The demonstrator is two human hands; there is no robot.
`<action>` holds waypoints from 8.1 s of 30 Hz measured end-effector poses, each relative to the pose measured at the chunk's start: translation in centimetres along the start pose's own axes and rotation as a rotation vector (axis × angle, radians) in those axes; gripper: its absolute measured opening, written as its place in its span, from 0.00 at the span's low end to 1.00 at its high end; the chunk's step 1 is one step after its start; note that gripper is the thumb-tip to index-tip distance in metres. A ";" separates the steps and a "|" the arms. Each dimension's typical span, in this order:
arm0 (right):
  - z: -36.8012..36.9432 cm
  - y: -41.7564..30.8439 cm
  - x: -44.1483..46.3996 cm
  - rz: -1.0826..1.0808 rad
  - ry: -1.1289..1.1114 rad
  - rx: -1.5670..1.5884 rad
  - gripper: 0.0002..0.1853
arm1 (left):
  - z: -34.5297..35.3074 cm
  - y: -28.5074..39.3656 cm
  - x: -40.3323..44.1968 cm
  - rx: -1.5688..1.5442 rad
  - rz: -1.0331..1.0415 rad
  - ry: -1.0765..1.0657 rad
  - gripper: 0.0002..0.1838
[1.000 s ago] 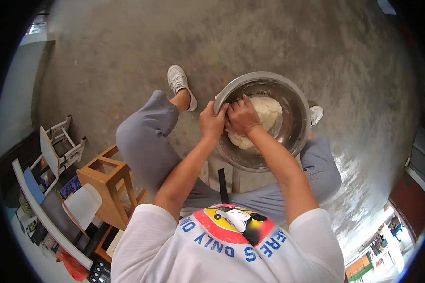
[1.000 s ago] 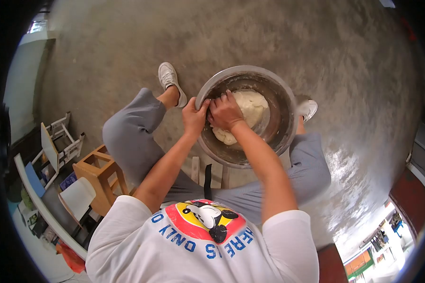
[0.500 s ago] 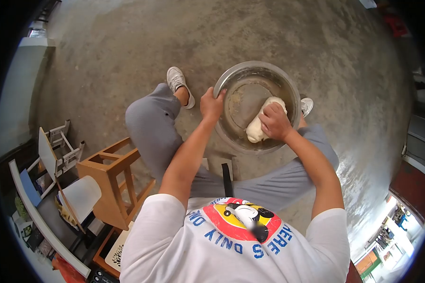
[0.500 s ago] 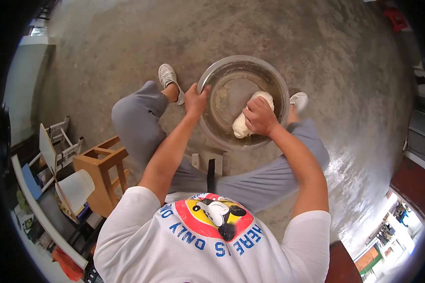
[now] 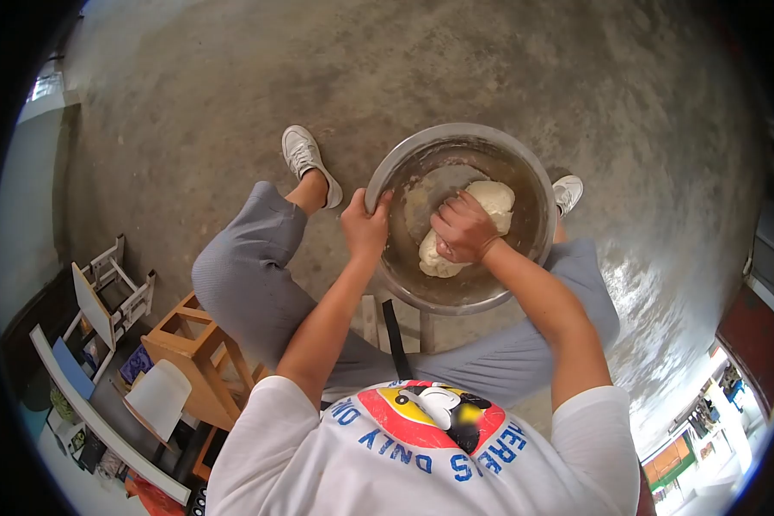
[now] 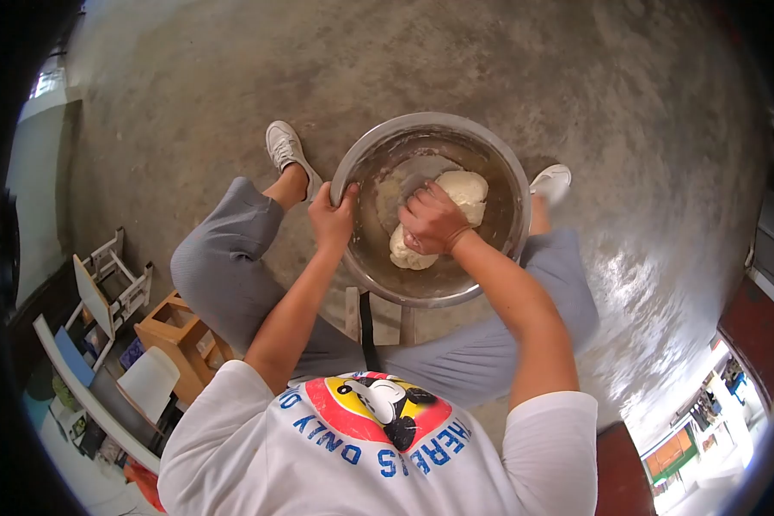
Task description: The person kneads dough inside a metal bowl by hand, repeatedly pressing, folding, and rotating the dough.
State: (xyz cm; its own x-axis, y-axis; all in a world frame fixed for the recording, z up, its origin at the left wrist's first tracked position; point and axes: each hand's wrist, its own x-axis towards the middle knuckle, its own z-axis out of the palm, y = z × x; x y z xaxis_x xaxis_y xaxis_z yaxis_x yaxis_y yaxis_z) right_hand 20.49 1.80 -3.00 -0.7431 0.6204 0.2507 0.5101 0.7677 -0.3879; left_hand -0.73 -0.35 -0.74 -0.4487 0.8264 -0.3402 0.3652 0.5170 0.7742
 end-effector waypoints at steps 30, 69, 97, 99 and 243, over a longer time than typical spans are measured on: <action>1.9 -9.5 -3.4 0.605 0.189 -0.321 0.16 | 1.0 -0.6 0.2 0.084 0.101 0.028 0.21; 4.7 -6.5 1.3 0.415 0.081 -0.177 0.13 | 1.6 -1.1 -0.4 -0.018 0.072 0.048 0.16; 0.6 -8.3 -2.0 0.214 0.025 -0.145 0.08 | 1.1 0.3 -0.7 0.117 0.107 -0.073 0.18; 1.5 -7.8 -2.3 0.185 0.084 -0.103 0.09 | 1.3 0.8 -0.3 0.124 0.100 -0.094 0.19; 0.8 -7.8 -0.6 0.814 0.347 -0.301 0.17 | 0.9 -1.4 -0.4 0.017 0.118 0.068 0.19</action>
State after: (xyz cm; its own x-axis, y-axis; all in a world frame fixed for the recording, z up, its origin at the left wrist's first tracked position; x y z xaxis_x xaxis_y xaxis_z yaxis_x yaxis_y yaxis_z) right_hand 16.63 -4.64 -0.81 0.0384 0.9614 0.2726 0.9435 0.0549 -0.3268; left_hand -0.32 -1.16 -2.14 -0.4553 0.8652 -0.2098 0.4324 0.4209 0.7974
